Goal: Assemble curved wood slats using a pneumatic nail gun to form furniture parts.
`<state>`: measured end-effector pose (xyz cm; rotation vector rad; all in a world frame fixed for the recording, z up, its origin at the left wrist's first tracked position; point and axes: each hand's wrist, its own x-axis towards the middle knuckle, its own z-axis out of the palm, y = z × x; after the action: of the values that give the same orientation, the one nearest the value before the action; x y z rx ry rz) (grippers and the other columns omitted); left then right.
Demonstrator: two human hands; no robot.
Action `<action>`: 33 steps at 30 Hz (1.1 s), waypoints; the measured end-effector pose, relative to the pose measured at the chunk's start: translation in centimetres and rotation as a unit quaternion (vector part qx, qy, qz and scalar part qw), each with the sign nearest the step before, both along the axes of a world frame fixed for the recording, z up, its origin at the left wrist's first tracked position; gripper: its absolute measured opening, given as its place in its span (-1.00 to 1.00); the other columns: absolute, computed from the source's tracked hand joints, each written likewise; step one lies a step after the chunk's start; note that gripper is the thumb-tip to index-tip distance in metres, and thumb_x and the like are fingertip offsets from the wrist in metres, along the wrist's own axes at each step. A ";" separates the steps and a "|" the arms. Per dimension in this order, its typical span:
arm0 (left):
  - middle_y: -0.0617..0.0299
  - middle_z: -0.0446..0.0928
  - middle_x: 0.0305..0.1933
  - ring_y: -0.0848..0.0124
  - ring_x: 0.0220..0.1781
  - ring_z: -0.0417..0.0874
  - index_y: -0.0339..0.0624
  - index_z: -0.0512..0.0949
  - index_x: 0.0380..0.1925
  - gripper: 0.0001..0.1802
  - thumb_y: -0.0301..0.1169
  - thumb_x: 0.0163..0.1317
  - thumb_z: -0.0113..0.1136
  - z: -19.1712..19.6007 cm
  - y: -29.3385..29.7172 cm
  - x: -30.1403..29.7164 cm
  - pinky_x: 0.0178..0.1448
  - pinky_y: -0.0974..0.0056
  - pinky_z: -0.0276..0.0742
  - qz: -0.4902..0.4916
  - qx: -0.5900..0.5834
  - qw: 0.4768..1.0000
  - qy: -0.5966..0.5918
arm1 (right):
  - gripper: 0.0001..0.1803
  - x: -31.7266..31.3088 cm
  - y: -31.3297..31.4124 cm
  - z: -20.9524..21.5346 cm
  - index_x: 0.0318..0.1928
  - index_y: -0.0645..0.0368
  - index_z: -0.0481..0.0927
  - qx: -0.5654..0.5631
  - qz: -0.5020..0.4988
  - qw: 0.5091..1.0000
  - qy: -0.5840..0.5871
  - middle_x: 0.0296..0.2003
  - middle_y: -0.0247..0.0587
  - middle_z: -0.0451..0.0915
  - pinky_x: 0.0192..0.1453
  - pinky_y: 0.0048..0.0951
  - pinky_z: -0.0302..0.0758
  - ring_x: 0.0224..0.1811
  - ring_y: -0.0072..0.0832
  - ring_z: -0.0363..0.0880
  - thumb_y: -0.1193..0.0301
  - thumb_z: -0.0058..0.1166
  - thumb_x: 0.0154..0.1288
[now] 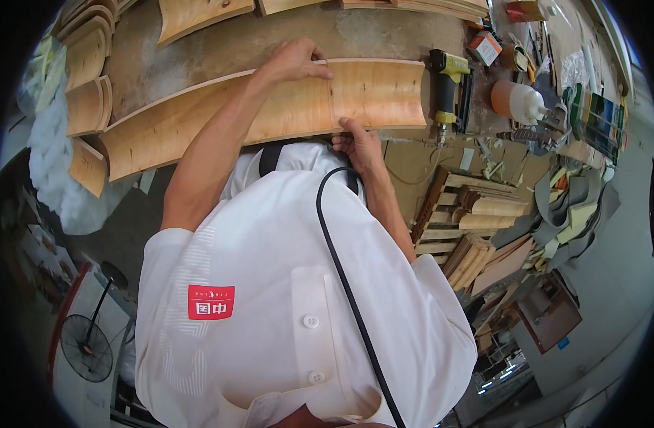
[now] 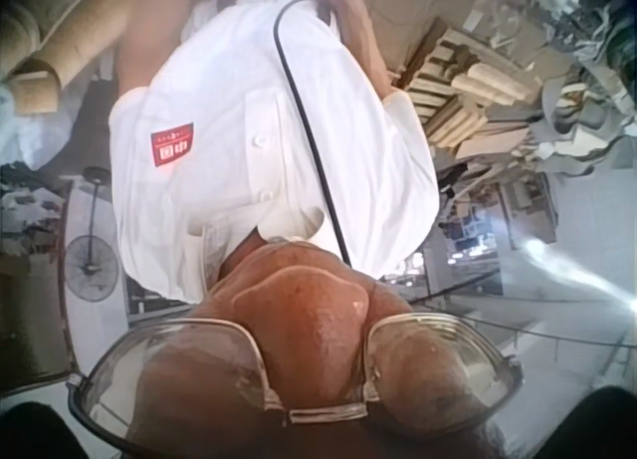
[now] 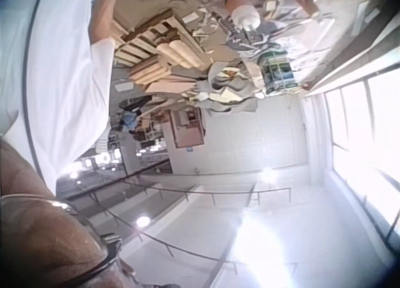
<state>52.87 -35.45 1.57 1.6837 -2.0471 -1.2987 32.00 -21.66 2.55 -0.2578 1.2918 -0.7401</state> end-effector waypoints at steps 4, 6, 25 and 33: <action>0.05 0.68 -0.30 0.18 -0.20 0.68 -0.14 0.71 -0.31 -0.46 0.01 -0.24 0.47 -0.1 0.0 -0.1 -0.06 0.17 0.54 0.003 0.012 1.000 0.018 | -0.65 -0.2 0.1 -0.2 -0.14 0.34 0.53 0.014 -0.003 1.000 0.003 -0.43 -0.12 0.60 -0.50 -0.45 0.58 -0.53 -0.41 0.60 0.35 0.22 0.14; 0.03 0.68 -0.30 0.19 -0.23 0.68 -0.20 0.70 -0.28 -0.49 -0.07 -0.19 0.47 -0.1 0.1 -0.3 -0.09 0.20 0.54 0.001 -0.012 1.000 0.003 | -0.65 -0.1 0.1 0.1 -0.14 0.34 0.53 0.018 0.000 1.000 0.001 -0.44 -0.11 0.60 -0.50 -0.45 0.58 -0.53 -0.41 0.60 0.35 0.22 0.14; 0.05 0.68 -0.29 0.19 -0.21 0.69 -0.16 0.71 -0.27 -0.46 0.00 -0.17 0.45 0.8 0.0 -0.1 -0.07 0.19 0.55 0.005 0.017 1.000 0.019 | -0.69 -0.1 -0.2 0.2 -0.17 0.33 0.53 0.006 0.002 1.000 0.021 -0.48 -0.12 0.61 -0.47 -0.46 0.58 -0.55 -0.43 0.59 0.36 0.21 0.18; 0.07 0.68 -0.33 0.22 -0.25 0.69 -0.15 0.72 -0.31 -0.51 -0.03 -0.18 0.45 -0.3 -0.1 -0.1 -0.11 0.21 0.56 0.016 -0.001 0.999 0.032 | -0.69 0.1 -0.3 0.7 -0.17 0.34 0.53 0.014 0.008 1.000 0.027 -0.48 -0.11 0.60 -0.47 -0.44 0.57 -0.55 -0.43 0.58 0.36 0.20 0.17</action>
<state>52.80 -35.52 1.29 1.6462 -1.9774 -1.3232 32.08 -21.93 3.27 -0.2669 1.3489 -0.7048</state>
